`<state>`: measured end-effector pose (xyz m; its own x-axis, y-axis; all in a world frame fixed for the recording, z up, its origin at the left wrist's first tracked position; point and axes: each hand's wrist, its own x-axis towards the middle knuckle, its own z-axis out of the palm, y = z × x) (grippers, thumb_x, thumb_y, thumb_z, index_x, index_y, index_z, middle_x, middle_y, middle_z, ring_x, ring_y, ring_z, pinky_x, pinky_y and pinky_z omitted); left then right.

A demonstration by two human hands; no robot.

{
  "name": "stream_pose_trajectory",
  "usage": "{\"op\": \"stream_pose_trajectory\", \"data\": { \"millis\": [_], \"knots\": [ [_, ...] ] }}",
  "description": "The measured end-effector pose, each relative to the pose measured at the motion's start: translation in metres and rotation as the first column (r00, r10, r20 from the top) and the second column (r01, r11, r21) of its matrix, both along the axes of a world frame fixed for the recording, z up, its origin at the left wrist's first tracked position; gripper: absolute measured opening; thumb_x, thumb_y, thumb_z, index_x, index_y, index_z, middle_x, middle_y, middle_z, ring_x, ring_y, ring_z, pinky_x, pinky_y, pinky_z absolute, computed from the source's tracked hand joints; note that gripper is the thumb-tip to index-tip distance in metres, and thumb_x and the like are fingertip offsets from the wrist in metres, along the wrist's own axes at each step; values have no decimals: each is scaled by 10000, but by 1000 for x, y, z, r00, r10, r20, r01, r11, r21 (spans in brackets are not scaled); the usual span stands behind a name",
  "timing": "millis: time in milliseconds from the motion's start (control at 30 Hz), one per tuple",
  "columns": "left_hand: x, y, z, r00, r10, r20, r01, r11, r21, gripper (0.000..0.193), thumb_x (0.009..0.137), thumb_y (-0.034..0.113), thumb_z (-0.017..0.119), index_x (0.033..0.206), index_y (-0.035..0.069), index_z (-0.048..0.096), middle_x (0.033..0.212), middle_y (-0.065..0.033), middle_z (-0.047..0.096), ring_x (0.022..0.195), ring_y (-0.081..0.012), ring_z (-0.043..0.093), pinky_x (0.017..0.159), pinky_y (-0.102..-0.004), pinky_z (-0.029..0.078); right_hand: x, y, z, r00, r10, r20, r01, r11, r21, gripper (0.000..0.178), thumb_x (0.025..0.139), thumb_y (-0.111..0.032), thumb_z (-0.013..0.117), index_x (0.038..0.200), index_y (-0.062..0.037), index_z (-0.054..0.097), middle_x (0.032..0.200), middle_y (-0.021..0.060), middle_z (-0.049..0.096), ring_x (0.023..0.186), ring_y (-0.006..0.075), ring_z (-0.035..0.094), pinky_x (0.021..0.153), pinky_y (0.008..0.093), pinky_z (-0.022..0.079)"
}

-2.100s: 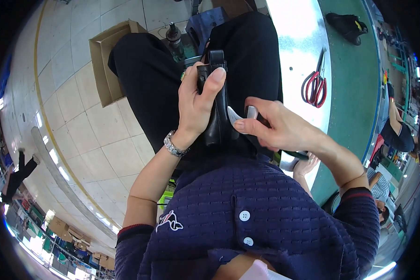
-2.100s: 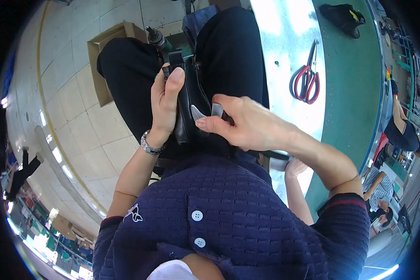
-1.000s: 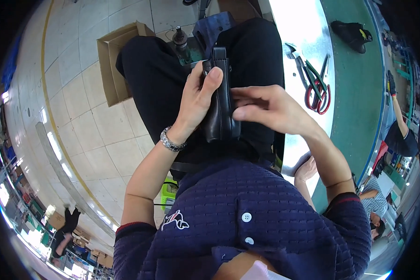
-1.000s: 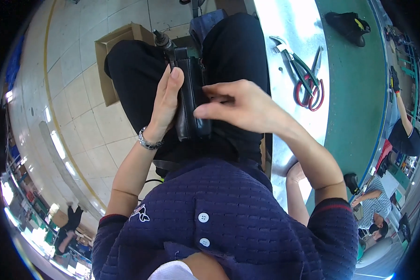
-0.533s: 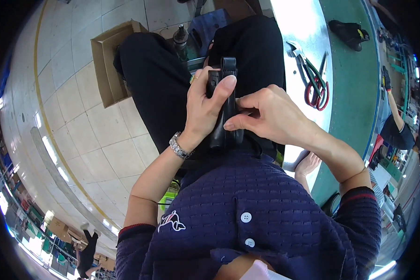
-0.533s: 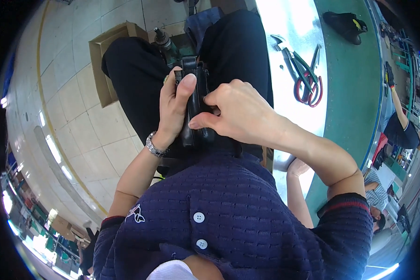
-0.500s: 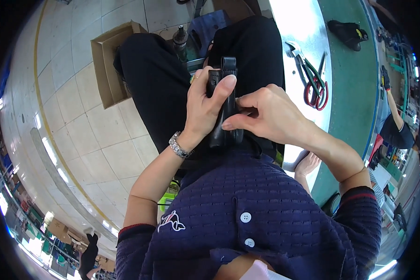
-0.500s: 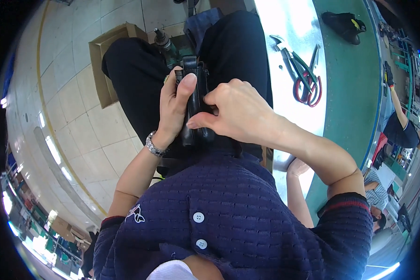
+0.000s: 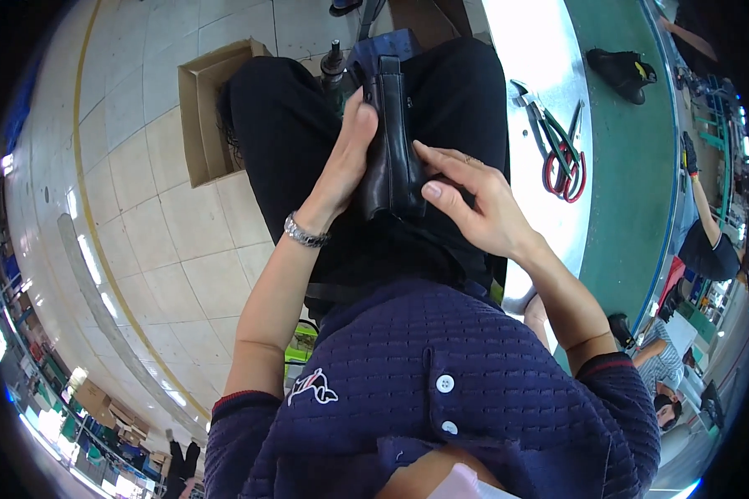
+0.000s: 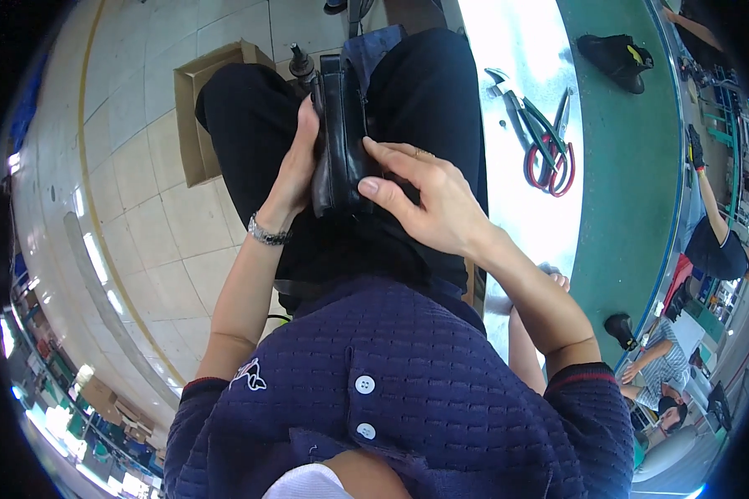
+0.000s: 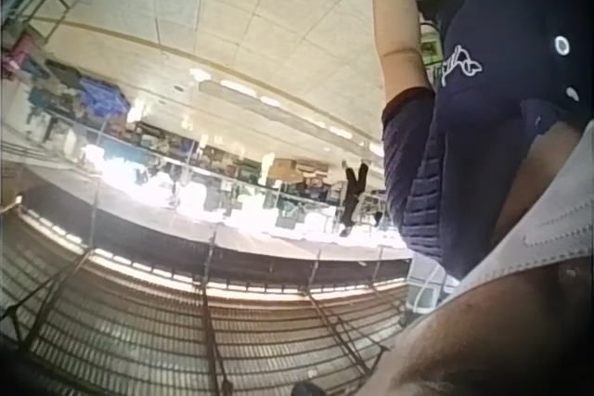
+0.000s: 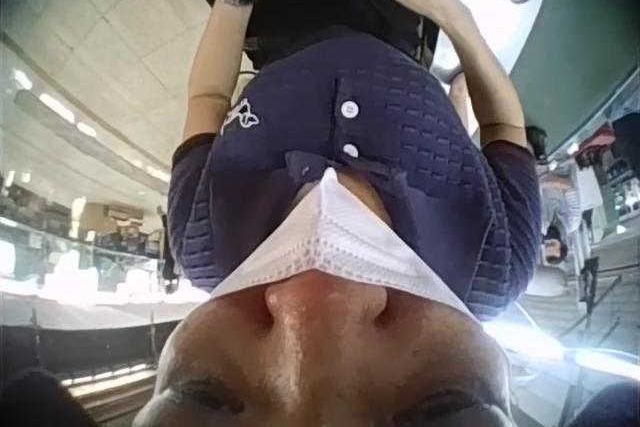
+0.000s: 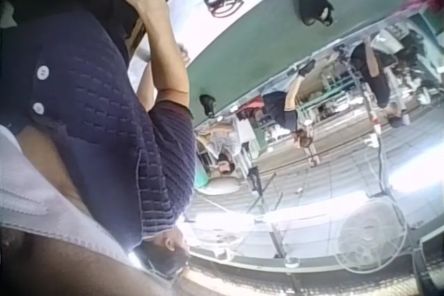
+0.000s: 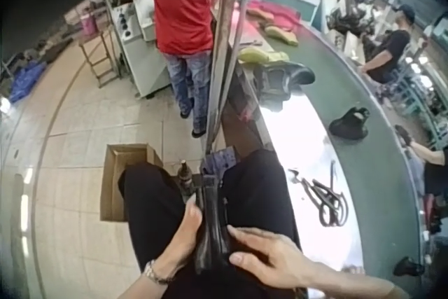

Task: Manually inspect and refine the assembly of a black leather boot during manufacturing.

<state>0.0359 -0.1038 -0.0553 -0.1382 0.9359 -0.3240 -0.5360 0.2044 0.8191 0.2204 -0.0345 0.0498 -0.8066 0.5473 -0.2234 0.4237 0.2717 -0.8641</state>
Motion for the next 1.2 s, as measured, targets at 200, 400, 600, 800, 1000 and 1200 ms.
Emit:
{"op": "stream_pose_trajectory", "data": {
  "millis": [200, 400, 600, 800, 1000, 1200],
  "knots": [
    [-12, -32, -1, 946, -301, -120, 321, 918, 234, 1503, 506, 640, 820, 1494, 160, -205, 1592, -148, -34, 1471, -256, 47, 1176, -375, 98, 13, -3, -8, 999, 28, -25, -26, 997, 76, 438, 938, -221, 559, 1292, 36, 543, 1245, 235, 586, 1112, 358, 601, 952, 395, 469],
    [-3, -24, -6, 849, -406, -338, 482, 856, 184, 1572, 455, 165, 960, 1490, 156, -222, 1592, -146, -98, 1471, -227, -19, 1176, -347, 55, 4, 34, 50, 897, -130, -422, 139, 990, -11, 529, 807, -89, 717, 1306, -23, 554, 1097, 139, 673, 886, 194, 649, 820, 311, 513],
    [3, -25, -12, 887, -231, -399, 312, 938, 152, 1376, 562, 35, 899, 1537, 169, -63, 1571, -116, 150, 1420, -230, 229, 1150, -363, 218, -46, 69, 117, 549, -201, -811, 409, 911, 51, 934, 864, -379, 667, 1482, 45, 109, 1303, 295, 509, 942, 274, 645, 723, 310, 510],
    [-10, -34, 17, 990, -140, -25, 139, 990, -35, 1263, 577, -30, 863, 1547, 163, 77, 1476, -87, 360, 1336, -205, 366, 1113, -364, 306, -55, 66, 148, 491, -113, -864, 420, 899, 121, 921, 880, -360, 651, 1486, 42, 85, 1284, 293, 517, 881, 248, 645, 674, 280, 501],
    [-41, -72, 6, 983, 6, 182, 4, 999, -53, 724, 679, -28, 773, 1327, 62, 463, 1140, -45, 605, 1026, -180, 595, 914, -363, 488, -27, 111, 186, 353, 61, -934, 517, 819, 249, 909, 895, -341, 634, 1489, 39, 61, 1266, 292, 526, 821, 222, 644, 625, 251, 493],
    [-60, -65, 60, 967, 212, -138, -242, 933, -265, 409, 827, 255, 736, 1151, 47, 596, 1056, -48, 647, 965, -168, 607, 871, -340, 485, 4, 90, 212, 366, -7, -930, 447, 878, 170, 898, 911, -322, 618, 1493, 36, 37, 1247, 290, 535, 760, 195, 644, 577, 221, 484]
  ]
}}
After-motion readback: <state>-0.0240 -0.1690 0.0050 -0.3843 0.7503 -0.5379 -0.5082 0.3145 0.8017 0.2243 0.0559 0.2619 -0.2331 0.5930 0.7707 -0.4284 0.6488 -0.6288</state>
